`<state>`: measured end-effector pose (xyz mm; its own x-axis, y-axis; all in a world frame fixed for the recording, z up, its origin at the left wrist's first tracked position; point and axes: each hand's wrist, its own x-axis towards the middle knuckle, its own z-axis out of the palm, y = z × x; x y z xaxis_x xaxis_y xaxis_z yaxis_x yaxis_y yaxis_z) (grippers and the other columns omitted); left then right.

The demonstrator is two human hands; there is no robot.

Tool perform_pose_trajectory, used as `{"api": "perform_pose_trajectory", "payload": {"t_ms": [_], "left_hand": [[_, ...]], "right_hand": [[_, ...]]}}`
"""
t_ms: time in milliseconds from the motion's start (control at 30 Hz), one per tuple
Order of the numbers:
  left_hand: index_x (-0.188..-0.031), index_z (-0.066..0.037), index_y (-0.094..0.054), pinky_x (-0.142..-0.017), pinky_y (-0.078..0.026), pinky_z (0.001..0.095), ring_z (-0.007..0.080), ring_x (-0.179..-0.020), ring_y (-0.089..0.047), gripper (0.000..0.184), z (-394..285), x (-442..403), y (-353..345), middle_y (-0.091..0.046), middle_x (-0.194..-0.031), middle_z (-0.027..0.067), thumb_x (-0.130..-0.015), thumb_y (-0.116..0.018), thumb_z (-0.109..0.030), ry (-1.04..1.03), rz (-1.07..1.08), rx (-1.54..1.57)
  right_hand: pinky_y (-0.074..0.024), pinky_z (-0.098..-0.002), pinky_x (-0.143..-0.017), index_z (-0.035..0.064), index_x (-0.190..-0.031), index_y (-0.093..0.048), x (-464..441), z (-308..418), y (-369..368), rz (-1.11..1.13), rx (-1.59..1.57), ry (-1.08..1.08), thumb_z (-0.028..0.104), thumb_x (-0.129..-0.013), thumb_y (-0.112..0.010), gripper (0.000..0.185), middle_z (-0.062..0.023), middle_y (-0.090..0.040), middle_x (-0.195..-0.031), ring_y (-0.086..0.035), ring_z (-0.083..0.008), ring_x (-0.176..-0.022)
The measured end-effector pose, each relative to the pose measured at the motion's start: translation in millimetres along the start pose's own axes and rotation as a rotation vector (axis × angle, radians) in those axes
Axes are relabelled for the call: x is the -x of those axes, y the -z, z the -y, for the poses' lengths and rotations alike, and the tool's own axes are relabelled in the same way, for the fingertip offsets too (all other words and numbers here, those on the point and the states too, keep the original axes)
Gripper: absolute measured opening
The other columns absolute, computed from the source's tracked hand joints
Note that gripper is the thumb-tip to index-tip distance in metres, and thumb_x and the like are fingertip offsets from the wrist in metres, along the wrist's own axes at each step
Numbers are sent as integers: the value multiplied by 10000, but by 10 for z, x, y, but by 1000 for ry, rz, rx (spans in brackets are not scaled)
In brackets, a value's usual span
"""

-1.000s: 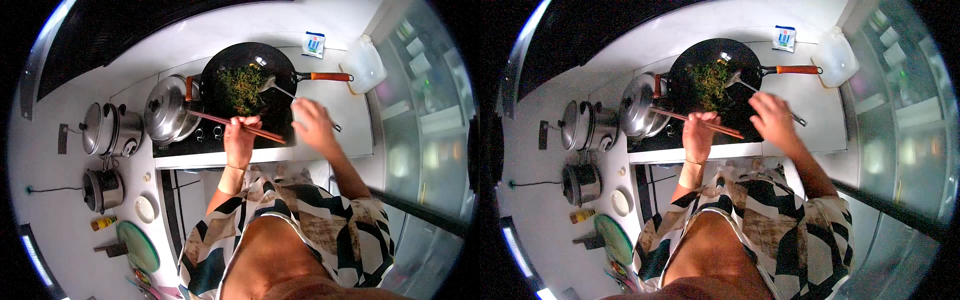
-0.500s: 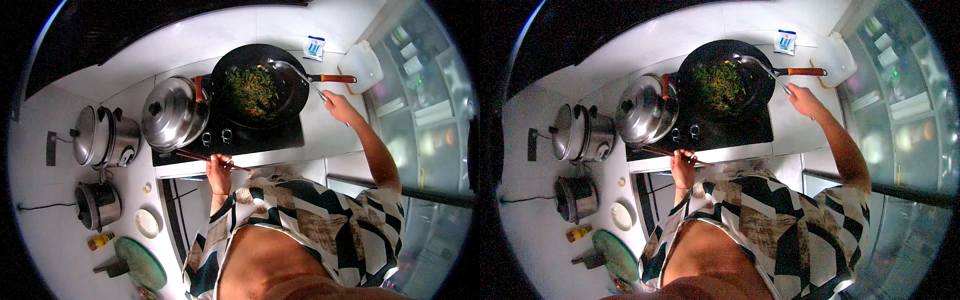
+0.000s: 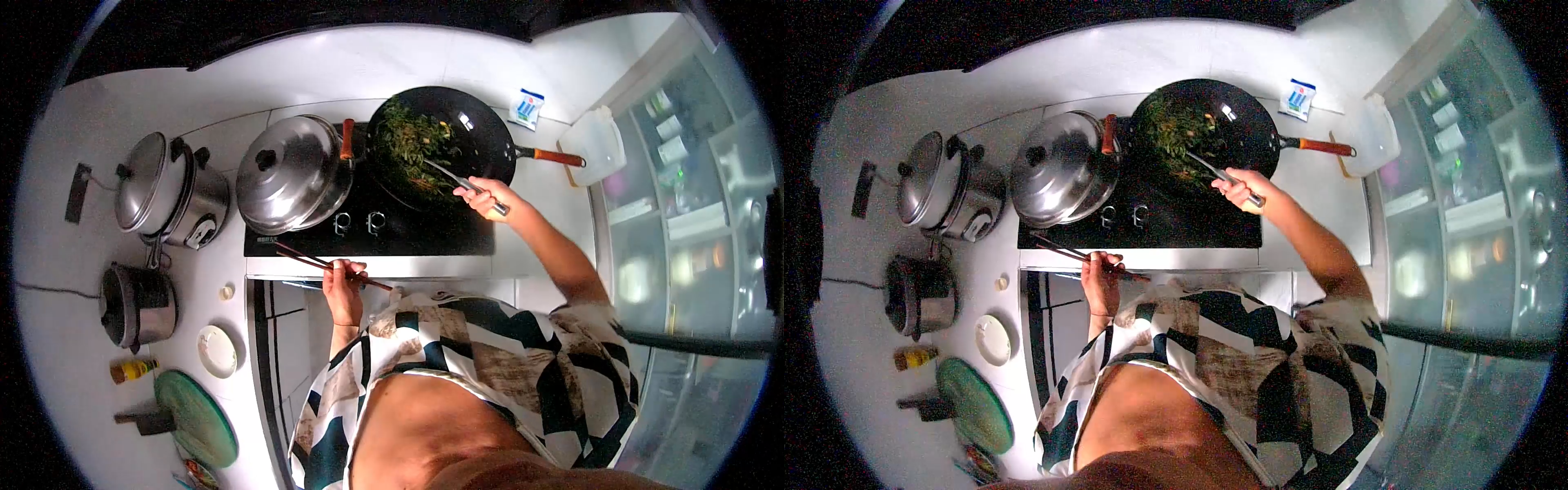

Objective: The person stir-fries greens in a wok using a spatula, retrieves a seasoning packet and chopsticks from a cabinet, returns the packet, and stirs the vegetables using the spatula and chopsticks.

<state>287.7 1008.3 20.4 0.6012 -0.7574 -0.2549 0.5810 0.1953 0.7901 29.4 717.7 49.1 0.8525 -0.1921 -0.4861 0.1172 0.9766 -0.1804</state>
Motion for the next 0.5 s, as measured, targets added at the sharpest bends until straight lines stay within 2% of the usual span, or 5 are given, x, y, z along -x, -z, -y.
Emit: {"api": "perform_pose_trajectory", "payload": {"t_ms": [67,133,200,333,500], "left_hand": [[-905,-80,-509,-688,-452,323,182,-747,-579,217,-39,70,-90,-590,-767,40,-963,-470,-286,-45,-1,-21],[-889,-78,-507,-684,-456,313,176,-744,-580,216,-14,132,-158,-587,-762,45,-965,-465,-276,-69,-43,-38],[-907,-70,-516,-669,-469,294,168,-734,-597,199,92,151,-167,-610,-759,48,-971,-453,-247,-43,-12,5],[-908,-71,-519,-664,-469,280,151,-719,-596,207,273,211,-278,-614,-762,43,-967,-464,-262,-30,6,-33],[-920,-71,-530,-659,-471,296,168,-732,-594,205,426,258,-470,-615,-761,51,-961,-479,-265,-46,31,-49]], "right_hand": [[-404,-163,-352,-145,-1145,-419,99,-32,-86,101,-202,-13,227,-963,-446,415,-54,-510,-758,-444,-34,-482],[-402,-155,-353,-147,-1156,-416,338,-8,-117,123,-109,11,231,-956,-464,431,-53,-491,-739,-436,-29,-484],[-356,-149,-337,-114,-1112,-456,599,23,-160,-2,142,111,260,-955,-472,406,-50,-475,-737,-429,-21,-479],[-320,-200,-322,39,-954,-499,860,-62,-421,-558,994,370,266,-957,-461,231,-25,-492,-659,-396,-51,-422],[-369,-266,-349,71,-892,-505,956,-123,-589,-753,1489,411,248,-943,-470,188,-20,-504,-630,-427,-91,-414]]}}
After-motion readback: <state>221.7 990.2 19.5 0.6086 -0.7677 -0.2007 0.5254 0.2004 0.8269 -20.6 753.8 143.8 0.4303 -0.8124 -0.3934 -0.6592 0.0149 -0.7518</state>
